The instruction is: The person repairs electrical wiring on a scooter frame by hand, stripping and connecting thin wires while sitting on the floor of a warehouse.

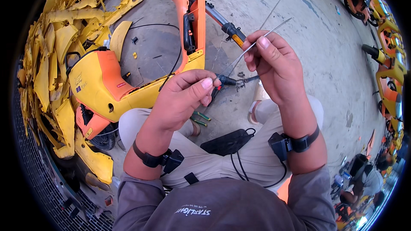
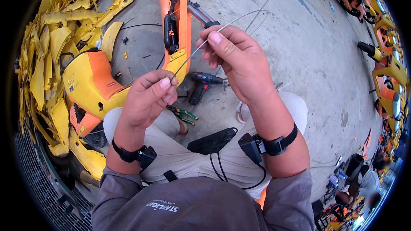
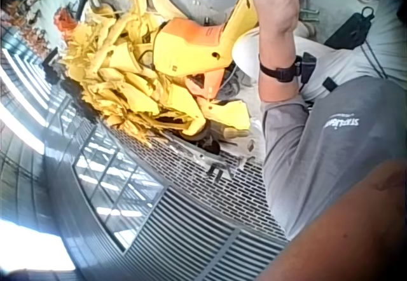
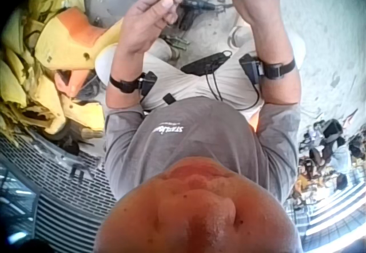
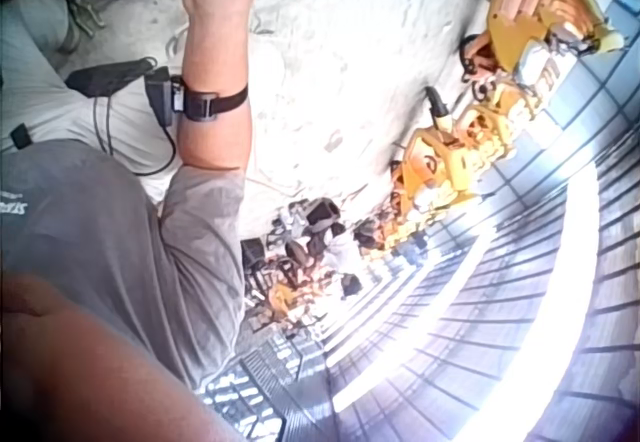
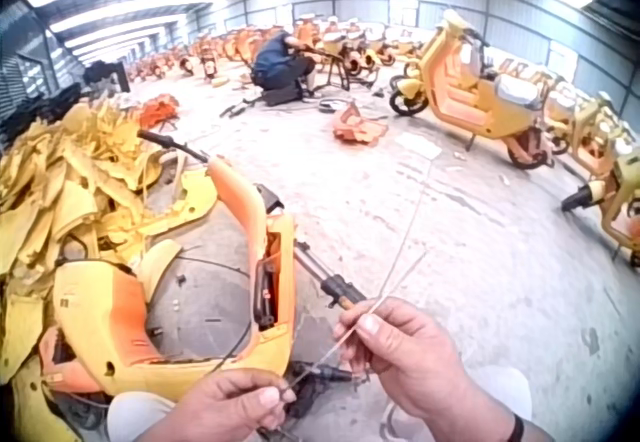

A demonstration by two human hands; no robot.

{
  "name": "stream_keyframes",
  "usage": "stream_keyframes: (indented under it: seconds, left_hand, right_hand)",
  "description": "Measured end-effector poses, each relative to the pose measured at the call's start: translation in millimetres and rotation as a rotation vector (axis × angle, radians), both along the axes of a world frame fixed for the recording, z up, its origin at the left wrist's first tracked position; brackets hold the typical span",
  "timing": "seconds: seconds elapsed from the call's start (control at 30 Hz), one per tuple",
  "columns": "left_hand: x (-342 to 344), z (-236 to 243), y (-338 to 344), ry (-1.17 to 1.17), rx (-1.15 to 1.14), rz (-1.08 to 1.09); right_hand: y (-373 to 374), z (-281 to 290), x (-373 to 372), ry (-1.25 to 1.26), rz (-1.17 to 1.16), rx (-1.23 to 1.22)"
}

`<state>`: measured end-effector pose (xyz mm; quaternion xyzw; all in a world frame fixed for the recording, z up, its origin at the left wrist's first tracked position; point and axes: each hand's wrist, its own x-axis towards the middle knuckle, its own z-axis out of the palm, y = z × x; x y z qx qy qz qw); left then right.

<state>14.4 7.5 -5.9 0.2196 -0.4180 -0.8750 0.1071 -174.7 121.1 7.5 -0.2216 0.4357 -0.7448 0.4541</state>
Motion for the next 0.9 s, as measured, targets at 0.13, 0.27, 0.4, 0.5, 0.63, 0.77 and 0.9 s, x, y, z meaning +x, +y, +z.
stream_keyframes:
  seconds: [0.13,0.27,0.4,0.5,0.63,0.77,0.9]
  left_hand:
    - [-0.7,-0.2,0.0,-0.011,0.018,0.013]
    - [-2.4,0.7,0.5,-0.015,0.015,0.007]
    - [-2.0,0.7,0.3,-0.012,0.018,-0.002]
    - [-1.6,0.5,0.3,-0.014,0.016,-0.002]
    - [-1.7,1.6,0.4,-0.021,-0.021,0.015]
    - [1.8,-2.8,-3.7,0.022,0.043,-0.018]
    - [1.6,-2.7,-3.3,0.028,0.052,-0.016]
  right_hand:
    - [0.6,0.3,-0.7,0.037,-0.03,0.018]
    - [1.6,0.3,-0.5,0.101,-0.083,0.065]
    - [1.9,-1.1,-1.6,0.102,-0.085,0.066]
    - [1.5,-2.6,-0.9,0.096,-0.102,0.059]
    - [2.0,-1.5,-1.4,0.109,-0.077,0.053]
    - [2.3,-3.3,-2.7,0.122,-0.049,0.024]
    - [1.8,-3.6,-2.0,0.086,-0.06,0.016]
